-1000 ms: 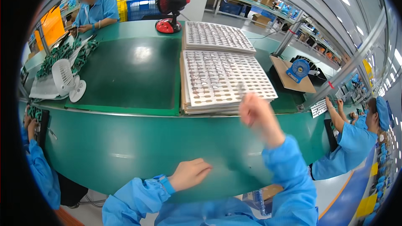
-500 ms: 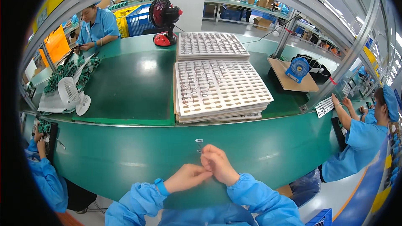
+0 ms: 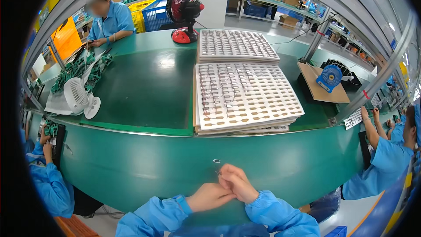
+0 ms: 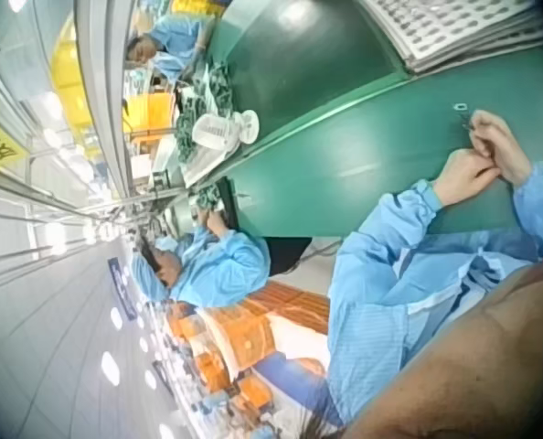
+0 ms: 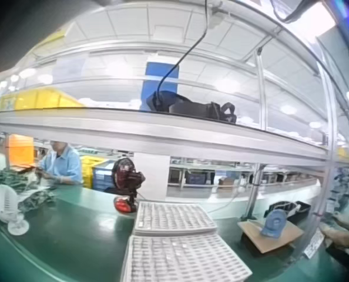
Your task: Assembling electronic components onto a circuit board and housing at a factory production line.
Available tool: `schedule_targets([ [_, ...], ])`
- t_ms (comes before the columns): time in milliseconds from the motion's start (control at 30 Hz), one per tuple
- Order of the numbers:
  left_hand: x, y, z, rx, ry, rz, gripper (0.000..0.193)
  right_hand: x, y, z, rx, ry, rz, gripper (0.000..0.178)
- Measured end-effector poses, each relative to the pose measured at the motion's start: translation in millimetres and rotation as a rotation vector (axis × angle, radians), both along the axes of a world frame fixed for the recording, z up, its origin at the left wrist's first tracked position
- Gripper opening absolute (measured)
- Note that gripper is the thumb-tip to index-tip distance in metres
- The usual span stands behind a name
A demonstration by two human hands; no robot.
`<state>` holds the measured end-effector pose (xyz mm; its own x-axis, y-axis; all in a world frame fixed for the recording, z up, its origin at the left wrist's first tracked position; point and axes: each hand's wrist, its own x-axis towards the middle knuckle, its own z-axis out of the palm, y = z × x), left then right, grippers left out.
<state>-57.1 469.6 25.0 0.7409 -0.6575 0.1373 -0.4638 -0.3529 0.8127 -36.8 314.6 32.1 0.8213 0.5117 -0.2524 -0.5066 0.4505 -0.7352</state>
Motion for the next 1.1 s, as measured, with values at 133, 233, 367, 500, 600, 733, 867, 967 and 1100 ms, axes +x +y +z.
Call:
schedule_targets([
  [133,-2,1,-4,-0.038,-0.032,0.016,0.013,-1,2,9,-0.029,0.048,-0.027,0.006],
  [233,-3,3,0,0.047,0.051,-0.039,0.02,0,0,5,0.021,0.077,-0.036,0.009],
  [367,-1,1,5,-0.02,0.031,-0.026,0.017,4,1,4,0.061,0.096,-0.059,0.012],
  [500,-2,5,-1,-0.044,-0.05,-0.025,0.014,6,2,-2,0.194,0.135,-0.064,0.012],
  [600,-3,3,0,-0.007,0.044,-0.051,0.02,5,-1,1,0.225,0.135,-0.064,0.011],
  [733,-3,3,0,-0.049,0.032,-0.054,0.021,5,-2,0,0.229,0.107,-0.048,0.011],
  [867,-5,4,-2,-0.068,0.023,-0.046,0.022,5,0,0,0.232,0.125,-0.055,0.011],
  [967,-4,2,-1,-0.08,0.02,-0.043,0.022,5,-1,2,0.235,0.145,-0.07,0.01],
  [1100,-4,2,3,-0.064,0.039,-0.052,0.022,5,-1,4,0.229,0.158,-0.076,0.009],
])
